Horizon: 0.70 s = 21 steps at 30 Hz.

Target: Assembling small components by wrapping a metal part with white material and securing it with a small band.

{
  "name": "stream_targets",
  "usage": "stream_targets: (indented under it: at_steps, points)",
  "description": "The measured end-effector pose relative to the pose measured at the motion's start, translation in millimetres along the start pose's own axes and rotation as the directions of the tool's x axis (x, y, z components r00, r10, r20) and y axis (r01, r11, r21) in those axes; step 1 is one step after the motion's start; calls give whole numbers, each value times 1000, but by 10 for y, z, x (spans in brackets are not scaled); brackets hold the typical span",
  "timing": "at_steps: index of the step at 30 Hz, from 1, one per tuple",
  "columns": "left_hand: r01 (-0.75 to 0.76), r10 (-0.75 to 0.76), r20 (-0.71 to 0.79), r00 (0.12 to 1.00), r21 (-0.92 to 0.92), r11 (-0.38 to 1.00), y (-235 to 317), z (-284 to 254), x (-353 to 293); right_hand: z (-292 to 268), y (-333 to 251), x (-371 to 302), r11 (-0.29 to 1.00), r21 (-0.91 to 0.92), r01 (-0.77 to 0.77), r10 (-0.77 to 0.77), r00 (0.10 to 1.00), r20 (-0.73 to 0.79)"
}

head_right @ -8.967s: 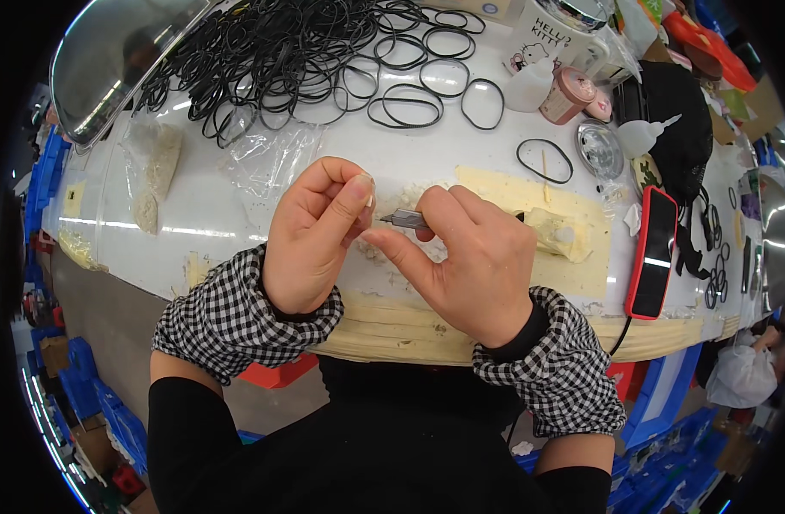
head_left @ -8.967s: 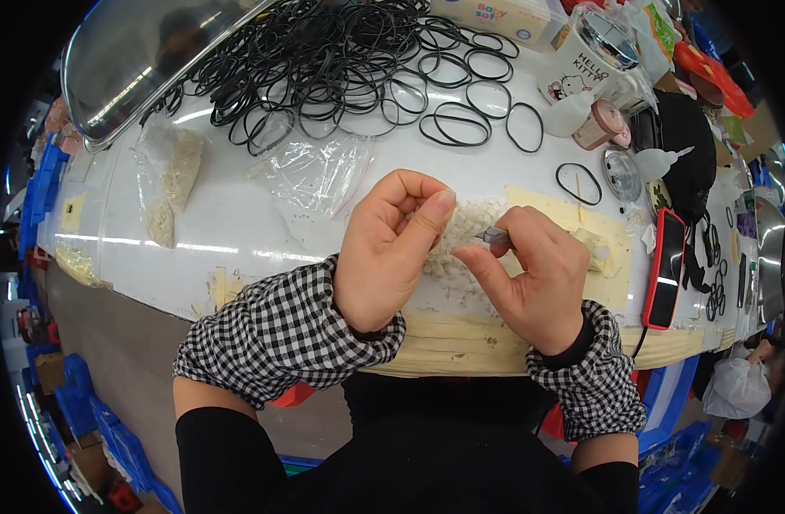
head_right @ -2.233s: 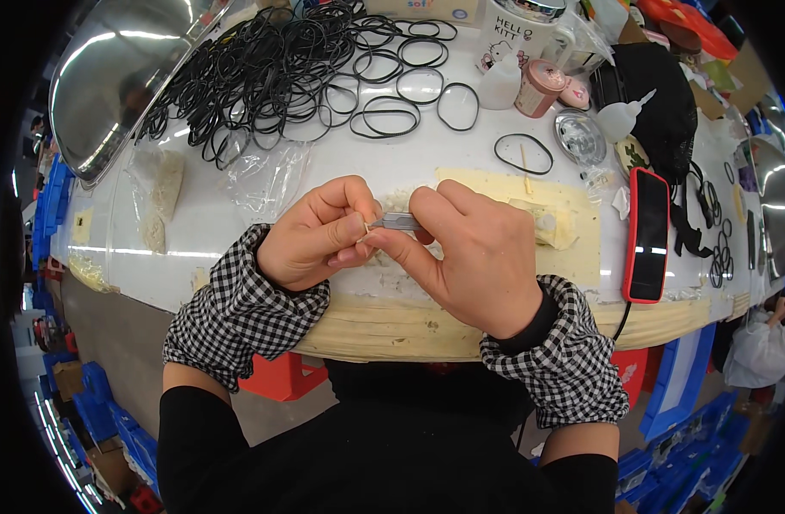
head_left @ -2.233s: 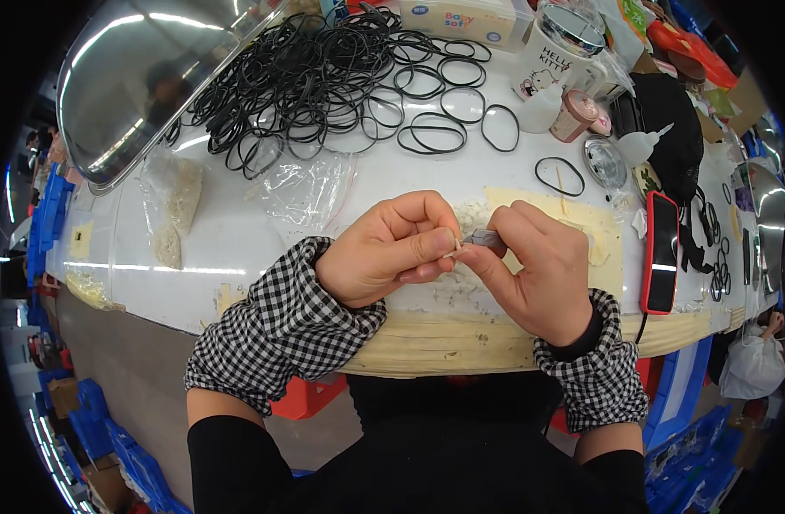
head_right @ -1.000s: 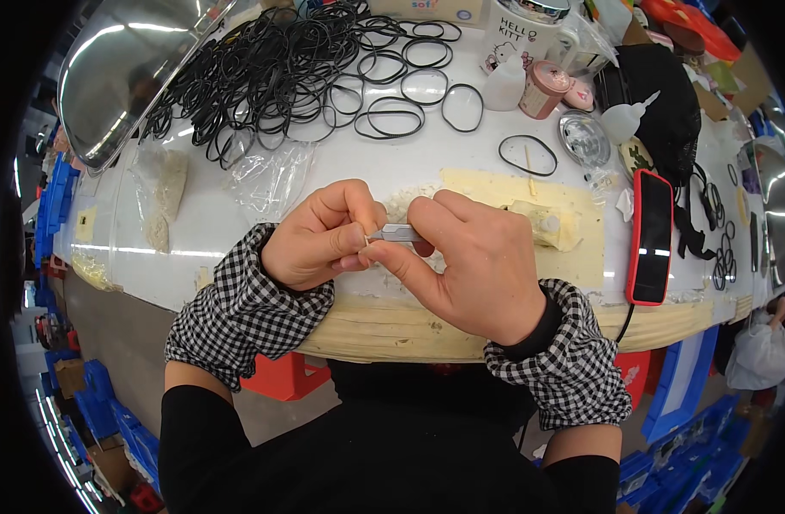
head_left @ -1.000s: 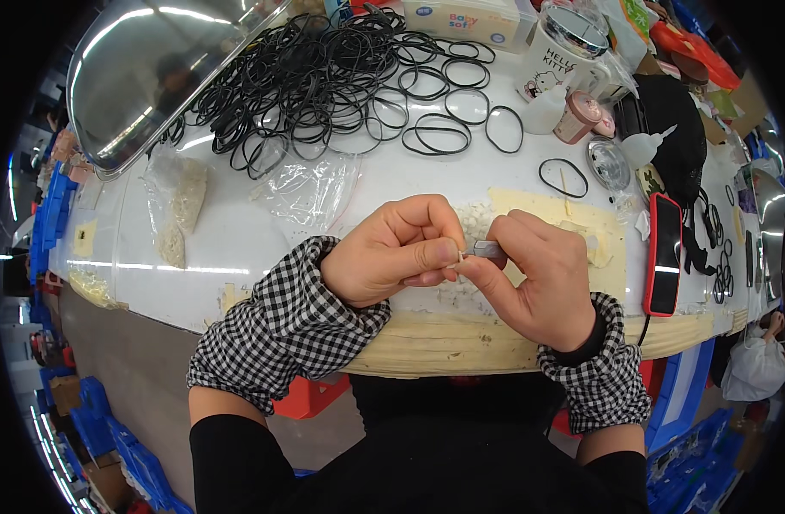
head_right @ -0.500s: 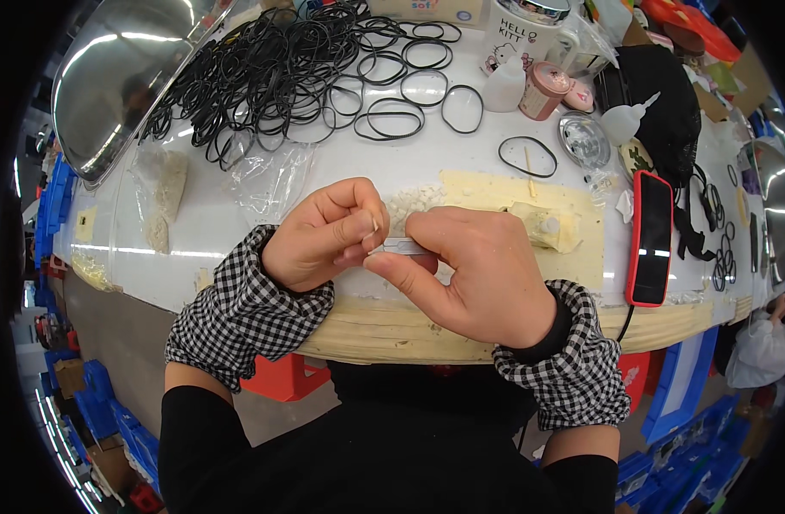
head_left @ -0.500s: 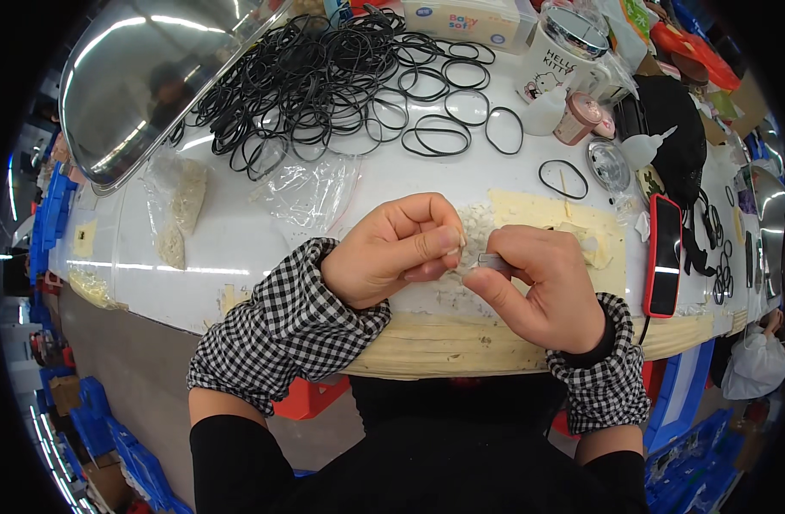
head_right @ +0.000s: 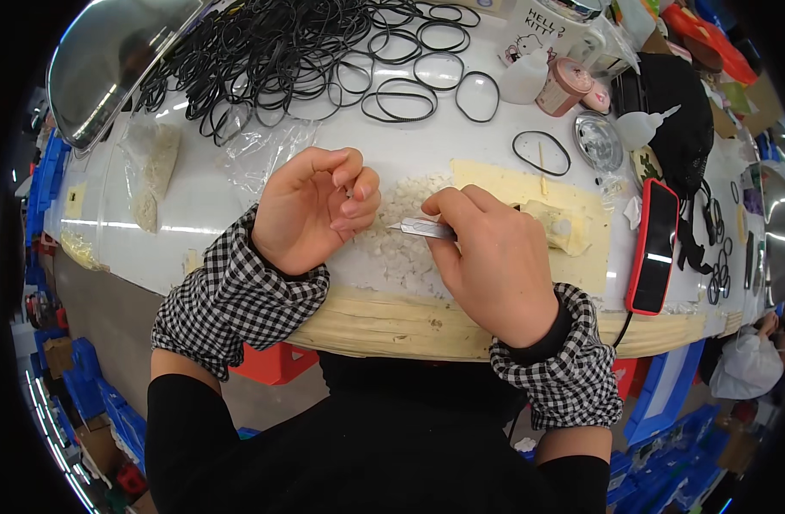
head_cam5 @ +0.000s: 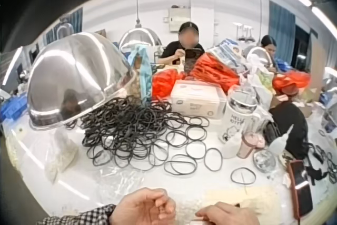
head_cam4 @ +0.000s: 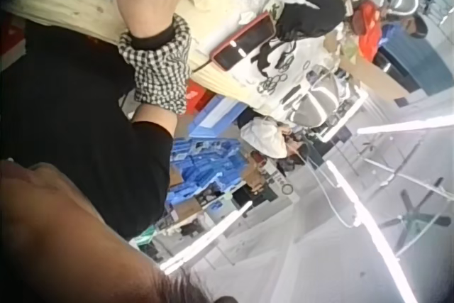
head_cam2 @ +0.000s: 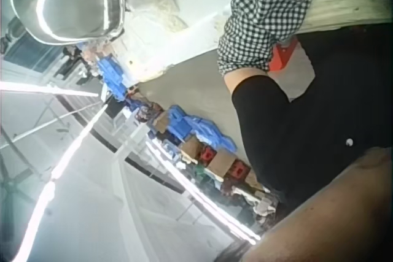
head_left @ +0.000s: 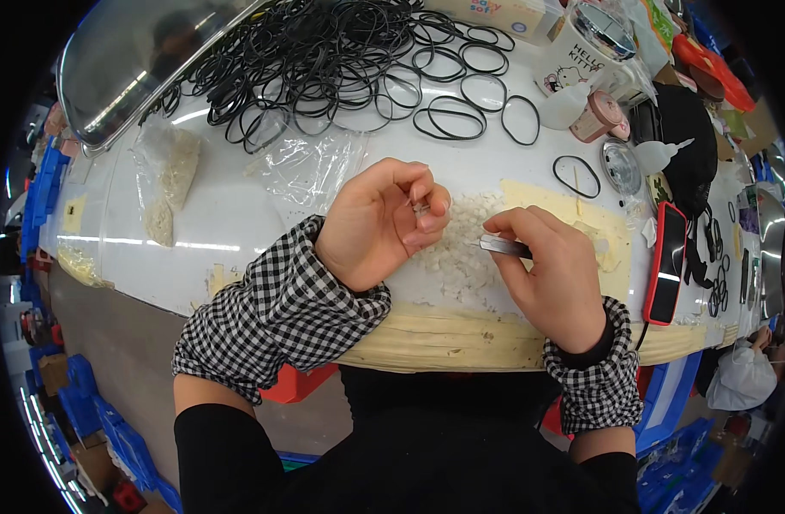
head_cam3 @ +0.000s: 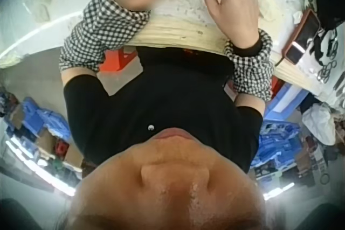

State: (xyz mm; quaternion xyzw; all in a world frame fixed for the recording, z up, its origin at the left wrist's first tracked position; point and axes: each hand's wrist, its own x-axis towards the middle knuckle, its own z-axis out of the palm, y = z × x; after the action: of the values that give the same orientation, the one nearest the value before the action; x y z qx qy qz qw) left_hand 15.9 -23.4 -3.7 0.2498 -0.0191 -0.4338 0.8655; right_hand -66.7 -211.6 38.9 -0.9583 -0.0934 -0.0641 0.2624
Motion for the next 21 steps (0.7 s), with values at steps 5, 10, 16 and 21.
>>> stream_targets:
  at_steps: [5,10,16,21]
  points:
    - [-61,59,-57,997,-41,997,14,-70,11,92,-22,-8,993,-108,39,-38,999,11]
    - [-121,115,-122,986,-41,992,24,-48,15,160,-68,-28,991,-113,70,-67,997,30]
    - [-143,139,-123,983,-28,989,41,-50,23,299,-85,-36,975,-153,159,-156,987,32]
    - [-77,138,-171,976,324,943,17,23,-1,273,-33,-10,992,-14,126,-127,991,-50]
